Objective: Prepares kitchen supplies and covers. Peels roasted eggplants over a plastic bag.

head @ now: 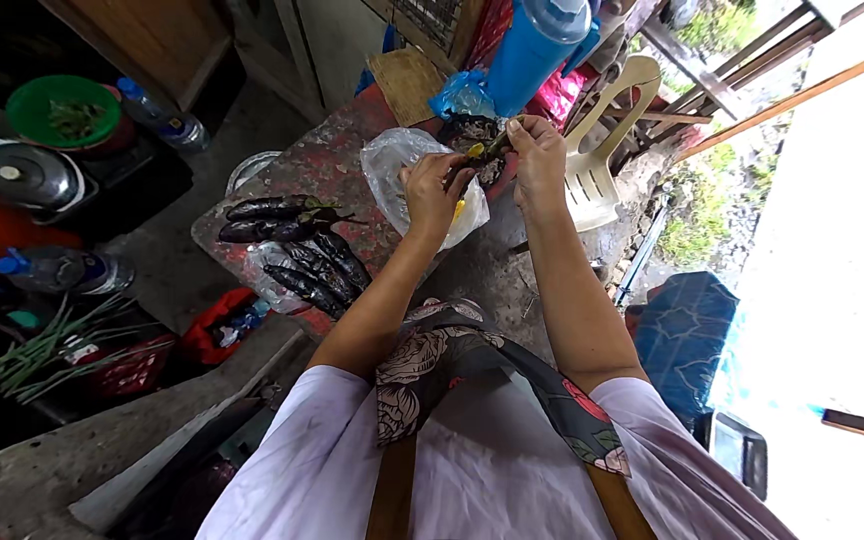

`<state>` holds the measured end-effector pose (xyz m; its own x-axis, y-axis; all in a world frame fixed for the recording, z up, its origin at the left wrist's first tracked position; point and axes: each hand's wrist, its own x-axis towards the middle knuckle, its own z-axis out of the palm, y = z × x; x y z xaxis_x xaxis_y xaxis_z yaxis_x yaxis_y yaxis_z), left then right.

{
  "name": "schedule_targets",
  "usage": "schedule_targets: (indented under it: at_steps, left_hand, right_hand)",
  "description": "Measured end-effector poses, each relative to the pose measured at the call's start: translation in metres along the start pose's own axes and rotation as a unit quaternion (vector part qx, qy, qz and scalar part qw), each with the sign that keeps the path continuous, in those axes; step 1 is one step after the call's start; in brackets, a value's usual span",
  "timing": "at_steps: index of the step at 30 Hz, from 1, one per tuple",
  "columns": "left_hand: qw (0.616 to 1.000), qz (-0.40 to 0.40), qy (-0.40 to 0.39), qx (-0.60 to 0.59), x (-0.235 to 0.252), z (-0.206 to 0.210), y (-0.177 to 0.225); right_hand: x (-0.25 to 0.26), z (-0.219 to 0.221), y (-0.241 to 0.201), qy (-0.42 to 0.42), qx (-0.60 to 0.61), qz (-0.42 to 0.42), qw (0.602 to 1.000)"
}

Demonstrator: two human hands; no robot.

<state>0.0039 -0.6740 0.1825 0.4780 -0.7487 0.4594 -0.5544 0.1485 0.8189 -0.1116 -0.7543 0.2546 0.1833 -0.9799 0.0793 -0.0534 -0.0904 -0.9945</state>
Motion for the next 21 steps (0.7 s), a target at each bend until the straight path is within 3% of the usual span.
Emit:
schedule_targets:
  at_steps: [10, 21]
  left_hand:
    - [0.999, 0.032, 0.021, 0.028, 0.002, 0.006, -0.007]
    - [0.983, 0.154, 0.058, 0.084, -0.007, 0.015, -0.025]
  right_hand:
    - [-0.003, 0.008, -0.002, 0.024, 0.020, 0.021, 0.999]
    - [-0.001, 0.009, 0.003, 0.067, 0.049, 0.065, 0.994]
